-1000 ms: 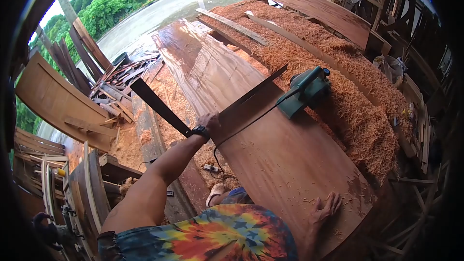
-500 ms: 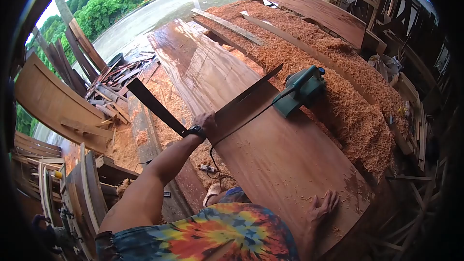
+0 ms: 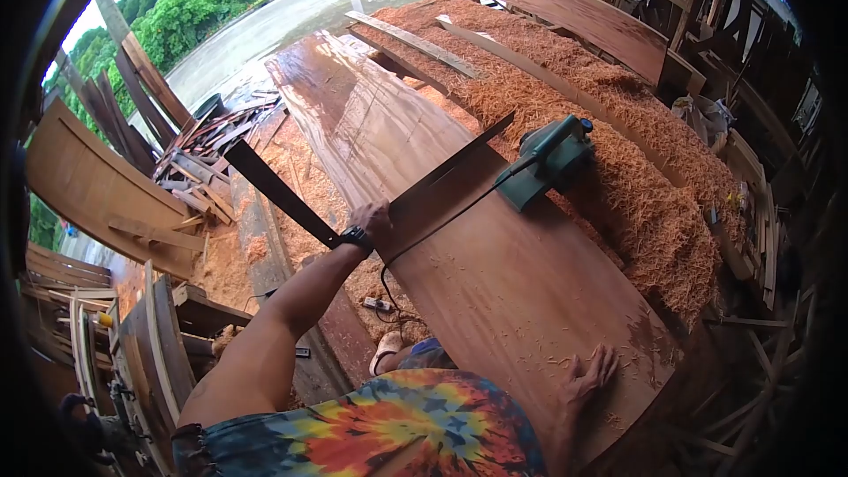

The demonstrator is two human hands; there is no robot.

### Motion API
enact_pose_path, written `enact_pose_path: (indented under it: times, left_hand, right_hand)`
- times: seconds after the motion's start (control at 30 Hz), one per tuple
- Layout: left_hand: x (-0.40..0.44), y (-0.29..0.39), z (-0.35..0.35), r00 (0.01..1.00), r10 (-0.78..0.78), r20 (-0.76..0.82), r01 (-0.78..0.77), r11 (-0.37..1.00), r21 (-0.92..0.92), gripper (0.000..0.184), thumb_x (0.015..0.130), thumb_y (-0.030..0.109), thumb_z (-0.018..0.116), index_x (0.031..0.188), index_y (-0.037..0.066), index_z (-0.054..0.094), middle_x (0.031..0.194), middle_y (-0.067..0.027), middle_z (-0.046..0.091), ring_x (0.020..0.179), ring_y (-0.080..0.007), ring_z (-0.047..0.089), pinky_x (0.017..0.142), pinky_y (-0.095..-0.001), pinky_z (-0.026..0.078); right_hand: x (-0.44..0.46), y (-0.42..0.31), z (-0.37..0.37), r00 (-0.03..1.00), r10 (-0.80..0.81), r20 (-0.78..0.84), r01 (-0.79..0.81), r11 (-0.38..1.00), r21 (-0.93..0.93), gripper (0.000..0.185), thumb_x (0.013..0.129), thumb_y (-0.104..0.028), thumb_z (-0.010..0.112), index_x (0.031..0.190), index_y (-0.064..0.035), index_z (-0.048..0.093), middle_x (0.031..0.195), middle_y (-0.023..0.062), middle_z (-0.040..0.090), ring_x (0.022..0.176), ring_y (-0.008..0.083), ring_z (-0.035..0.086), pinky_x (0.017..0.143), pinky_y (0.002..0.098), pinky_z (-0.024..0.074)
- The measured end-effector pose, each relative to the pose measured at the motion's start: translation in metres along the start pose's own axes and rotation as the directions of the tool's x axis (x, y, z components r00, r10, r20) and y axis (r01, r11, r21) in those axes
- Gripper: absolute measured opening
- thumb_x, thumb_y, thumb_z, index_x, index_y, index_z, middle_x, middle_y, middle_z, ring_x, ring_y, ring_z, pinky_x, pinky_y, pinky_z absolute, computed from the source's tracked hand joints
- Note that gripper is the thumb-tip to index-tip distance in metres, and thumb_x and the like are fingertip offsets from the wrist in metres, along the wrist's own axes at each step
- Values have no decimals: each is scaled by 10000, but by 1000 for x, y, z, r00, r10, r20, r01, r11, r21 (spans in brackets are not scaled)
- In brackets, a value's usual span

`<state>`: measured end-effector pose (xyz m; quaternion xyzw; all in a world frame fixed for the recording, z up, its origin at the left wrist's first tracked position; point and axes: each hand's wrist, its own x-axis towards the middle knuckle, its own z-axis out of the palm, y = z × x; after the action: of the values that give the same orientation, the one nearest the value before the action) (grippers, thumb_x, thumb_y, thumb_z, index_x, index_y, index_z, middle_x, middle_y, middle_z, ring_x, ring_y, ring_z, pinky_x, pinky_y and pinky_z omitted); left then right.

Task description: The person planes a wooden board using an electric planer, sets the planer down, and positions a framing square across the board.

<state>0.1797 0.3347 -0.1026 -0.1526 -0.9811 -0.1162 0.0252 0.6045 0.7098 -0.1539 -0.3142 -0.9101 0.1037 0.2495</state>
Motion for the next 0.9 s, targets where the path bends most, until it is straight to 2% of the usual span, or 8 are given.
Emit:
enact_pose_path:
  times: [0.1, 0.2, 0.3, 0.4, 0.6, 0.7, 0.9]
  left_hand:
    - [-2, 2, -5, 1000, 9, 10, -9, 1000, -14, 158, 812, 168, 569, 906, 58, 635, 919, -213, 711, 879, -424, 692, 766, -499, 546]
    - [-2, 1, -3, 1000, 9, -9, -9, 1000, -9, 154, 813, 170, 569, 903, 61, 631, 911, -213, 709, 873, -424, 691, 761, -498, 546]
    - [-3, 0, 0, 999, 36, -39, -37, 999, -7, 154, 814, 168, 565, 908, 65, 631, 905, -212, 708, 867, -425, 690, 761, -500, 545]
    - [-3, 4, -5, 1000, 13, 19, -13, 1000, -2, 164, 847, 148, 572, 953, 43, 637, 935, -229, 706, 923, -431, 681, 813, -509, 534]
    - [-3, 8, -8, 1000, -21, 22, 21, 1000, -3, 180, 828, 166, 579, 944, 46, 649, 941, -230, 708, 929, -427, 683, 812, -504, 537]
    - [-5, 10, -10, 1000, -20, 6, 20, 1000, -3, 184, 821, 181, 591, 937, 55, 656, 934, -228, 709, 926, -424, 685, 815, -502, 537]
    - [-3, 5, -6, 1000, 27, -10, -27, 1000, 10, 172, 821, 186, 592, 936, 68, 642, 921, -229, 709, 918, -427, 685, 810, -502, 535]
  right_hand:
    - [1, -4, -5, 1000, 15, 10, -15, 1000, -15, 591, 932, -362, 633, 1320, 77, 559, 1433, 293, 480, 1374, 495, 388, 1147, 571, 303]
    - [2, -9, -9, 1000, 8, 20, -8, 1000, -21, 538, 916, -251, 654, 1324, 86, 557, 1450, 292, 465, 1394, 485, 365, 1165, 538, 303]
    - [4, -14, -14, 999, 22, 38, -21, 999, -34, 539, 916, -251, 653, 1323, 88, 558, 1449, 292, 465, 1392, 483, 369, 1164, 537, 306]
    - [3, -14, -15, 999, 25, 38, -24, 999, -31, 541, 917, -250, 650, 1326, 92, 555, 1447, 291, 466, 1391, 480, 370, 1163, 539, 307]
    - [3, -13, -12, 999, 23, 23, -22, 1000, -15, 543, 918, -252, 653, 1325, 93, 554, 1447, 293, 465, 1384, 493, 368, 1161, 553, 304]
    - [3, -9, -8, 999, 24, 21, -24, 1000, -1, 581, 918, -332, 648, 1322, 76, 563, 1440, 287, 473, 1376, 507, 373, 1144, 579, 307]
    - [2, -8, -8, 999, 24, 23, -24, 1000, -8, 587, 918, -328, 647, 1334, 75, 555, 1449, 293, 459, 1383, 508, 361, 1147, 577, 303]
